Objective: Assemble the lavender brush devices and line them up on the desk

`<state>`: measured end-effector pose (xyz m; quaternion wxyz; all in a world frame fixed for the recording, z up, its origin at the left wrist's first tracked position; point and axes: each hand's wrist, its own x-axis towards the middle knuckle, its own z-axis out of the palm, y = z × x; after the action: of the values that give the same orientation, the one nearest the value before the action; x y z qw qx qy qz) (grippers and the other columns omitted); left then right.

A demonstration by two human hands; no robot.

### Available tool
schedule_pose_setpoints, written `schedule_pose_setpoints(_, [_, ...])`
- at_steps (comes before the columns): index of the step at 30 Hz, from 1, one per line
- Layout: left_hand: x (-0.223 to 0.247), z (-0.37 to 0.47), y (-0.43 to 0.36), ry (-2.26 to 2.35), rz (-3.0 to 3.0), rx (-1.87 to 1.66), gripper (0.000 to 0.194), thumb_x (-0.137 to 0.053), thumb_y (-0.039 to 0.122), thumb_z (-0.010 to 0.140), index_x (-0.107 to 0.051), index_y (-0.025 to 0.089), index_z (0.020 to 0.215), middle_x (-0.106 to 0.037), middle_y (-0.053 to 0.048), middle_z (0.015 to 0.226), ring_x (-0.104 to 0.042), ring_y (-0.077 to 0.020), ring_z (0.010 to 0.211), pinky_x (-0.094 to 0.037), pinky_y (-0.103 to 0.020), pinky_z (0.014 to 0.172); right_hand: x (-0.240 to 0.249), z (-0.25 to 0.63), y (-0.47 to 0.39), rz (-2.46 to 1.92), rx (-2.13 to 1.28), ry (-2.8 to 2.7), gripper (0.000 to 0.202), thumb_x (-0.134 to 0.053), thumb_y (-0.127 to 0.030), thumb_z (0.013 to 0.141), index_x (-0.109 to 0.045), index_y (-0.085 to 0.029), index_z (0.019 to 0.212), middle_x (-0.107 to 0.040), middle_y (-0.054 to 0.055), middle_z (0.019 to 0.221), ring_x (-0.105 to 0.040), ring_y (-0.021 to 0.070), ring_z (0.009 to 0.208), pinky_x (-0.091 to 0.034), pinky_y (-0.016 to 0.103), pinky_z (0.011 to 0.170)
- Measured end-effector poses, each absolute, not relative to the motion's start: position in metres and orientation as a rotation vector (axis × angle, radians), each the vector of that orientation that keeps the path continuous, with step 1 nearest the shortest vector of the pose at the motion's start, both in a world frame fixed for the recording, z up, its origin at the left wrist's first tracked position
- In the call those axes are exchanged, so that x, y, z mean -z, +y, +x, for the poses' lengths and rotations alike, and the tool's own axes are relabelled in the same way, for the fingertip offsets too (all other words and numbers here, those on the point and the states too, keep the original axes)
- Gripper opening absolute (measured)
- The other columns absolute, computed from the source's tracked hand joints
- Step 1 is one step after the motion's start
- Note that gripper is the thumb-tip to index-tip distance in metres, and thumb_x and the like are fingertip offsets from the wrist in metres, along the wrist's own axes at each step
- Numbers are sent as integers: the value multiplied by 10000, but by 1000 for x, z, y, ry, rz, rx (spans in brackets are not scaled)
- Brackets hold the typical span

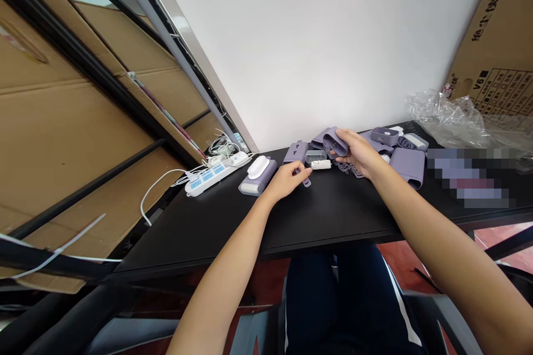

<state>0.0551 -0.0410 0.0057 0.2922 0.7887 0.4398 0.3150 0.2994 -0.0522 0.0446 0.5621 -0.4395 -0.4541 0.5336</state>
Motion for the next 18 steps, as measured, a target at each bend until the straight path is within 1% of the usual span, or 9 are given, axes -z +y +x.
schedule_pose_setpoints(4, [-6, 55, -41, 1173, 2098, -862, 430, -621, 607, 898, -549, 212, 743, -535, 39, 616, -486, -131, 594, -363, -256, 572, -45, 298, -53, -1069, -1239, -1084, 264, -616, -464, 953, -639, -285, 1146, -727, 20, 1153, -706, 120, 786, -568, 193, 562])
schedule_pose_setpoints(7, [-4, 56, -41, 1161, 2041, -860, 419, -642, 609, 886, -562, 212, 776, -569, 35, 612, -540, -134, 591, -416, -256, 579, -43, 295, -51, -1096, -1181, -1111, 303, -622, -463, 948, -630, -280, 1189, -706, 34, 1182, -704, 124, 796, -577, 203, 573])
schedule_pose_setpoints(9, [-3, 57, -40, 1137, 1949, -875, 414, -666, 608, 872, -561, 211, 812, -632, 18, 659, -610, -142, 627, -484, -263, 610, -40, 292, -49, -1093, -1103, -1142, 351, -625, -467, 941, -619, -269, 1231, -682, 52, 1207, -709, 135, 816, -586, 217, 593])
schedule_pose_setpoints(12, [-1, 59, -38, 1093, 1817, -941, 414, -699, 598, 851, -560, 210, 882, -716, -27, 803, -703, -171, 754, -557, -278, 648, -32, 286, -46, -1064, -966, -1222, 464, -609, -506, 931, -569, -278, 1333, -629, 71, 1281, -714, 154, 867, -608, 255, 648])
schedule_pose_setpoints(15, [0, 60, -36, 1077, 1727, -997, 421, -710, 591, 844, -554, 209, 930, -737, -52, 890, -734, -190, 842, -580, -278, 650, -27, 281, -45, -1046, -874, -1337, 558, -605, -522, 914, -506, -308, 1420, -566, 84, 1388, -704, 175, 930, -624, 299, 703])
schedule_pose_setpoints(18, [0, 62, -35, 1072, 1657, -1023, 422, -735, 559, 836, -538, 207, 959, -740, -54, 903, -743, -191, 844, -589, -279, 654, -27, 279, -48, -997, -803, -1451, 600, -610, -514, 903, -479, -317, 1454, -545, 90, 1423, -685, 210, 995, -624, 343, 739])
